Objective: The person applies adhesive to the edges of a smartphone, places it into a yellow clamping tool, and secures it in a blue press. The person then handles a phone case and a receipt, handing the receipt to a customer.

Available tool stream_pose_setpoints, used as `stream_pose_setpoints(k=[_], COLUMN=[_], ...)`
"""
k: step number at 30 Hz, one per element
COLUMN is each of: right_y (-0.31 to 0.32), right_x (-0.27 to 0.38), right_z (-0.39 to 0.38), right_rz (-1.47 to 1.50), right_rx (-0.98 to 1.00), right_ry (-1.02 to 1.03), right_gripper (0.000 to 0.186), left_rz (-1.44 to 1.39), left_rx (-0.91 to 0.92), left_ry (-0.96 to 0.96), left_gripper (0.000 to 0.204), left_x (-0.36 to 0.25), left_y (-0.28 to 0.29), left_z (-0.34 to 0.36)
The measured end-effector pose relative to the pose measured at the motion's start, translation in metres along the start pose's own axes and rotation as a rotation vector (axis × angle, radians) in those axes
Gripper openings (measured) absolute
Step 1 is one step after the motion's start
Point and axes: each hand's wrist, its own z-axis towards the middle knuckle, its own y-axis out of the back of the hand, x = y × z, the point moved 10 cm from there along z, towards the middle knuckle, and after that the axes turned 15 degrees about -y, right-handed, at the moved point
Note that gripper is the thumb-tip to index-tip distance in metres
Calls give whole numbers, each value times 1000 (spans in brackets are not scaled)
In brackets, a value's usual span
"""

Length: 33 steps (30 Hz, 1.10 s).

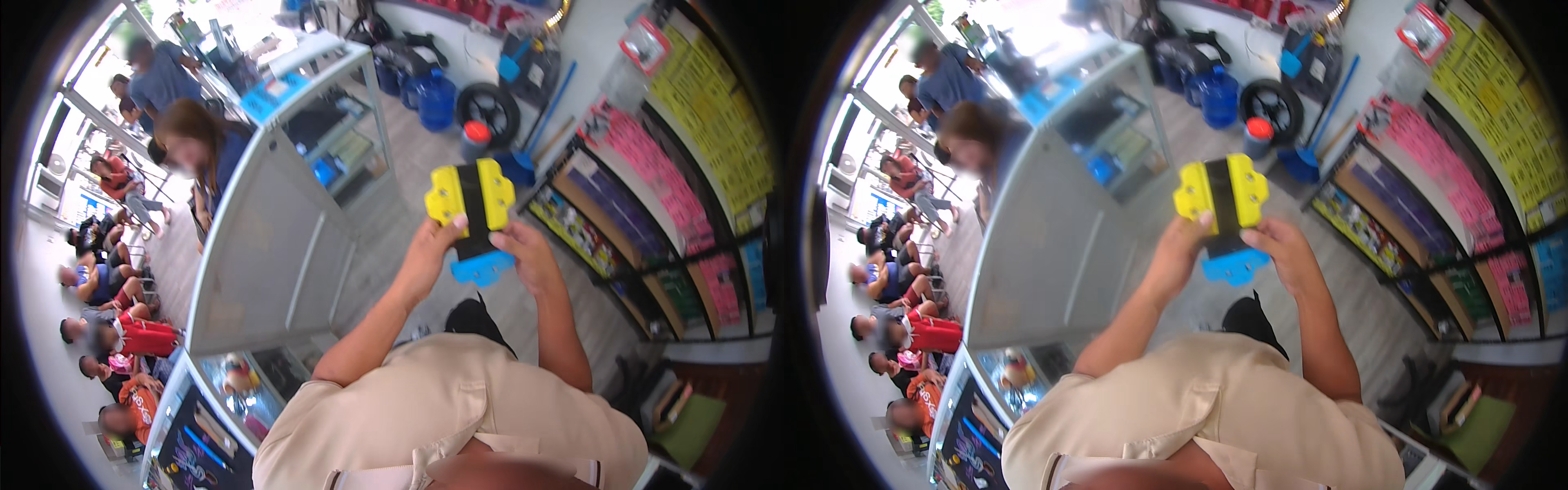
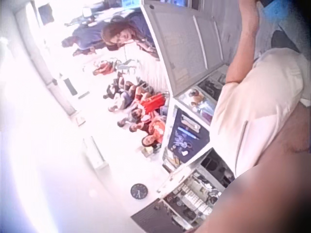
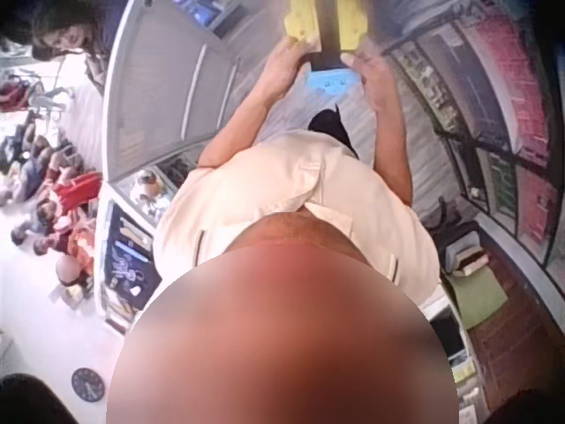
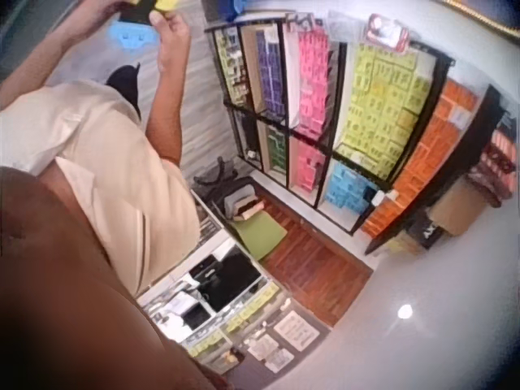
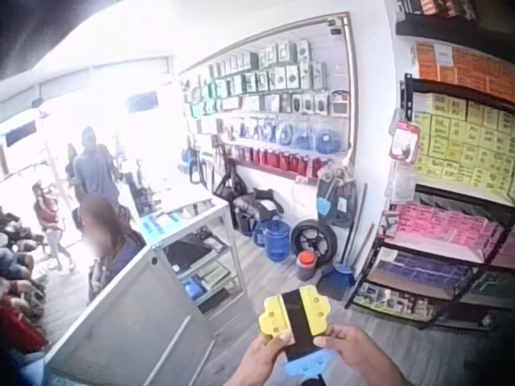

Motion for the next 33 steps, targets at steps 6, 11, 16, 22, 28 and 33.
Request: stream_pose_setpoints(k=[6,11,16,22,28,33], right_y=[47,34,-15,-12,-77,-154], right_x=[98,225,312,412,472,485], right_z=[184,351,490,677,798,909], right_rz=[306,140,87,-188,-157,-121], right_rx=[218,431,703,606,600,716], right_ry=[-4,-55,-223,-160,154,-55], right_gripper=[42,40,34,51,40,27], left_rz=[686,1871,2020,1249,619,548], left_rx=[65,492,637,-48,-303,-407], left_ry=[-600,-1138,-1253,-338,-151,-66], left_gripper=[65,60,40,31,37,44], left_x=[-53,-96,-130,-150,-138,-141], left_y=[67,34,42,191,278,358], left_z=[205,345,491,680,792,855])
